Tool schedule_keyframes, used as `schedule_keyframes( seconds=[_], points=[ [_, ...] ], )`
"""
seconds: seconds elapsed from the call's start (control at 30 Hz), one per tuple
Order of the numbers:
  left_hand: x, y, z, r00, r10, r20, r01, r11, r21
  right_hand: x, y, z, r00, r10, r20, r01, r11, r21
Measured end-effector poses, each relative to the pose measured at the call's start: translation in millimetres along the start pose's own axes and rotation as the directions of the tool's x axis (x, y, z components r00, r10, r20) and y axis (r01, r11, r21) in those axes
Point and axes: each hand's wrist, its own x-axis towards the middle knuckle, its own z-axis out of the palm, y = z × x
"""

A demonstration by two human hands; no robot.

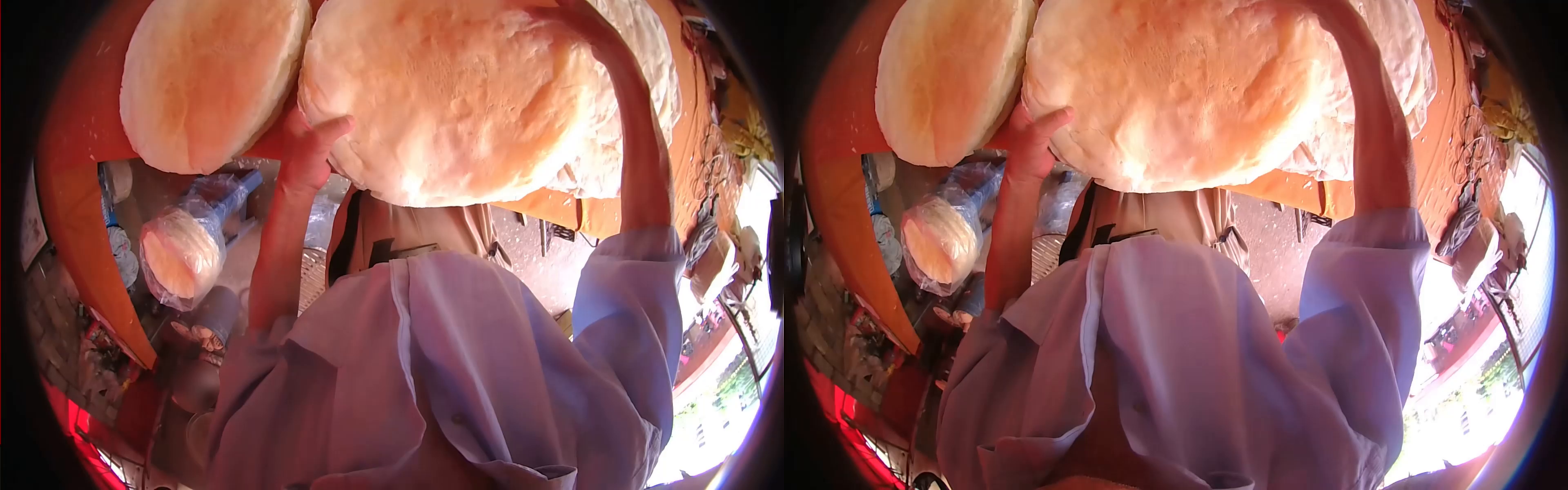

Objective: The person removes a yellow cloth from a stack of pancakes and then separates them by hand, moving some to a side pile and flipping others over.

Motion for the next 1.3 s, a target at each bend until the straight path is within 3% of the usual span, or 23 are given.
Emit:
schedule_keyframes(
  seconds=[0.1, 0.17, 0.23, 0.27, 0.33, 0.37, 0.4, 0.43, 0.5, 0.57, 0.63, 0.67, 0.73, 0.83, 0.9, 0.97, 1.03, 1.07, 1.1, 1.17, 1.2, 1.3],
  points=[
    [4.7, 16.1, 4.2, 0.997, 0.064, 0.046, -0.066, 0.997, 0.041, -18.0, 4.5, 2.1, 0.966, -0.135, 0.222, 0.049, 0.935, 0.352],
    [13.2, 28.4, -0.6, 0.996, 0.068, 0.059, -0.07, 0.997, 0.029, -33.9, 18.4, -0.8, 0.957, -0.289, 0.03, 0.262, 0.903, 0.34],
    [20.2, 41.8, -11.1, 0.999, 0.027, 0.043, -0.025, 0.998, -0.053, -46.2, 52.2, -6.7, 0.886, -0.44, -0.145, 0.463, 0.837, 0.291],
    [20.4, 51.0, -9.4, 0.985, 0.057, 0.161, -0.013, 0.965, -0.262, -48.3, 76.3, -11.6, 0.832, -0.507, -0.227, 0.553, 0.793, 0.256],
    [23.3, 30.9, -16.9, 0.997, 0.021, 0.068, -0.004, 0.971, -0.24, -15.6, 152.0, -20.5, 0.972, -0.233, 0.027, 0.135, 0.65, 0.748],
    [23.9, 16.6, -19.8, 1.0, 0.006, 0.023, -0.001, 0.973, -0.231, -19.4, 173.2, -14.0, 0.997, -0.078, 0.028, 0.046, 0.796, 0.604],
    [21.2, -0.2, -17.6, 0.992, -0.085, -0.097, 0.08, 0.996, -0.045, -20.1, 190.9, 2.7, 0.999, 0.008, 0.042, -0.035, 0.718, 0.695],
    [14.1, -11.2, -13.3, 0.987, -0.14, -0.078, 0.143, 0.989, 0.028, -20.9, 208.2, 19.4, 0.994, 0.095, 0.055, -0.102, 0.621, 0.777],
    [0.7, -13.8, 2.3, 0.998, -0.052, -0.023, 0.053, 0.997, 0.058, -60.8, 152.1, 29.9, 0.983, 0.116, 0.14, -0.181, 0.574, 0.798],
    [-2.5, -20.6, 7.7, 0.999, -0.023, -0.022, 0.022, 0.998, -0.051, -84.9, 120.4, 34.7, 0.975, 0.205, 0.09, -0.197, 0.595, 0.779],
    [-3.7, -27.7, 15.3, 0.999, 0.03, -0.032, -0.034, 0.991, -0.132, -90.8, 126.1, 42.0, 0.995, 0.101, 0.003, -0.065, 0.62, 0.782],
    [-5.7, -32.3, 19.2, 0.997, 0.065, -0.046, -0.071, 0.985, -0.159, -92.7, 151.0, 56.8, 0.997, -0.05, -0.055, 0.074, 0.613, 0.786],
    [-7.6, -45.5, 21.8, 0.984, 0.115, -0.136, -0.134, 0.981, -0.139, -92.0, 177.4, 61.8, 0.988, 0.074, 0.137, -0.156, 0.467, 0.87],
    [-3.4, -50.9, 23.1, 0.972, 0.144, -0.186, -0.163, 0.983, -0.089, -90.7, 159.4, 55.5, 0.997, 0.051, 0.062, -0.08, 0.552, 0.83],
    [-1.9, -43.7, 22.2, 0.984, 0.127, -0.128, -0.139, 0.986, -0.087, -87.1, 120.2, 31.3, 0.997, 0.06, 0.039, -0.063, 0.478, 0.876],
    [1.8, -36.2, 21.2, 0.987, 0.128, -0.096, -0.136, 0.987, -0.09, -63.2, 116.0, 29.9, 0.987, 0.136, -0.082, -0.012, 0.58, 0.815],
    [2.6, -32.2, 19.5, 0.985, 0.141, -0.103, -0.152, 0.983, -0.103, -73.5, 93.7, 45.6, 0.939, 0.07, -0.337, 0.108, 0.87, 0.481],
    [2.9, -31.1, 17.9, 0.985, 0.131, -0.11, -0.141, 0.986, -0.089, -74.7, 86.7, 50.1, 0.897, -0.008, -0.441, 0.139, 0.954, 0.266],
    [2.4, -30.6, 15.2, 0.986, 0.12, -0.117, -0.13, 0.988, -0.078, -70.6, 100.7, 56.5, 0.902, 0.015, -0.432, 0.091, 0.971, 0.222],
    [2.8, -27.6, 15.5, 0.985, 0.089, -0.144, -0.103, 0.991, -0.086, -77.0, 103.2, 60.8, 0.916, -0.037, -0.4, 0.175, 0.932, 0.316],
    [1.6, -24.0, 19.2, 0.985, 0.061, -0.161, -0.079, 0.991, -0.105, -72.9, 105.0, 50.9, 0.954, 0.095, -0.286, 0.022, 0.923, 0.383],
    [2.1, -29.4, 25.0, 0.977, 0.08, -0.199, -0.099, 0.991, -0.089, -59.5, 99.3, 35.9, 0.963, 0.166, -0.212, -0.069, 0.912, 0.404]
  ],
)
